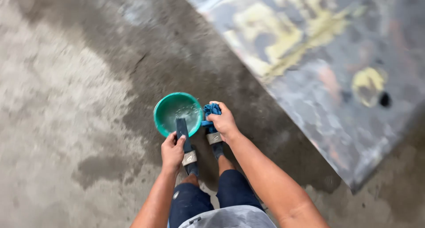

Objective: The person scrubs a large, flat, reflective surface with a black sanding block and a blue cloth. They repeatedly wipe the surface, dip the cloth into a green bucket of water, and continue scrubbing different areas of the panel.

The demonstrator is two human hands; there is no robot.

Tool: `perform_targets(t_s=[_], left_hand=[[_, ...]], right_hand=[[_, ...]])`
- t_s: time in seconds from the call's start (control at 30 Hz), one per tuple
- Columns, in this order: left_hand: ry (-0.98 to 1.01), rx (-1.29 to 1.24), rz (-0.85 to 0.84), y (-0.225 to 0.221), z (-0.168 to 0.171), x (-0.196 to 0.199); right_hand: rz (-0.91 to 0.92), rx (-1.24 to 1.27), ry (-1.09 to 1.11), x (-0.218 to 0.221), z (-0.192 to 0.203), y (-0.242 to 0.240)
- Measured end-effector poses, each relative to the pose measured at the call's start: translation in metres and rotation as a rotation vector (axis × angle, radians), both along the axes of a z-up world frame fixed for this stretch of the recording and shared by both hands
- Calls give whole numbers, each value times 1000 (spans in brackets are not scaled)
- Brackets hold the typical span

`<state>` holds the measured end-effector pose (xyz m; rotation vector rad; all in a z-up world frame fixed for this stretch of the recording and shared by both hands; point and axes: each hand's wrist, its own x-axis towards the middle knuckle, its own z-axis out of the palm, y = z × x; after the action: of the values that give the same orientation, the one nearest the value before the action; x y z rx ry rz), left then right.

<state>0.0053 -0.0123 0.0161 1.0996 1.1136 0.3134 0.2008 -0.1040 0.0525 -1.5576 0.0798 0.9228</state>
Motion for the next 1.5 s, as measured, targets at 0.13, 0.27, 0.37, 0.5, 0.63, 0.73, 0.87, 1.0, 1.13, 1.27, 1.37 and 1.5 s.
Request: perform_targets(t_s=[0.13, 0.27, 0.37, 0.5, 0.63, 0.73, 0.87, 1.0, 1.13, 1.27, 1.37, 1.5], left_hand=[[3, -20, -174, -22, 34, 24], [11, 6, -351, -46, 26, 42], [15, 17, -428, -70, 34, 61], [-2, -8, -511, -121, 45, 96], [-65, 3, -562, -185, 55, 132], [-140, 2, -582, -244, 72, 165], [-245, -65, -632, -338, 82, 208], [-227, -93, -689, -426, 59, 228], [-31, 114, -736, -458, 94, 254], [116, 956, -801, -423, 104, 276], [235, 1297, -828, -390, 126, 312], [393, 1388, -867, -357, 112, 366]], right_hand=[[-260, 2, -58, 52, 42, -87], [-500, -68, -400, 121, 91, -173], [-579, -157, -484, 159, 152, -204], [-82, -758, -1148, 200, 166, -253], [-20, -793, -1037, 173, 137, -303], [-93, -521, -608, 131, 106, -340], [-123, 150, 122, 97, 79, -402], [-235, 212, 73, 108, 73, -476], [-276, 196, -79, 146, 25, -538], [-355, 204, -34, 172, 59, -568], [-393, 177, -48, 179, 47, -584], [-370, 108, -11, 188, 48, -611]])
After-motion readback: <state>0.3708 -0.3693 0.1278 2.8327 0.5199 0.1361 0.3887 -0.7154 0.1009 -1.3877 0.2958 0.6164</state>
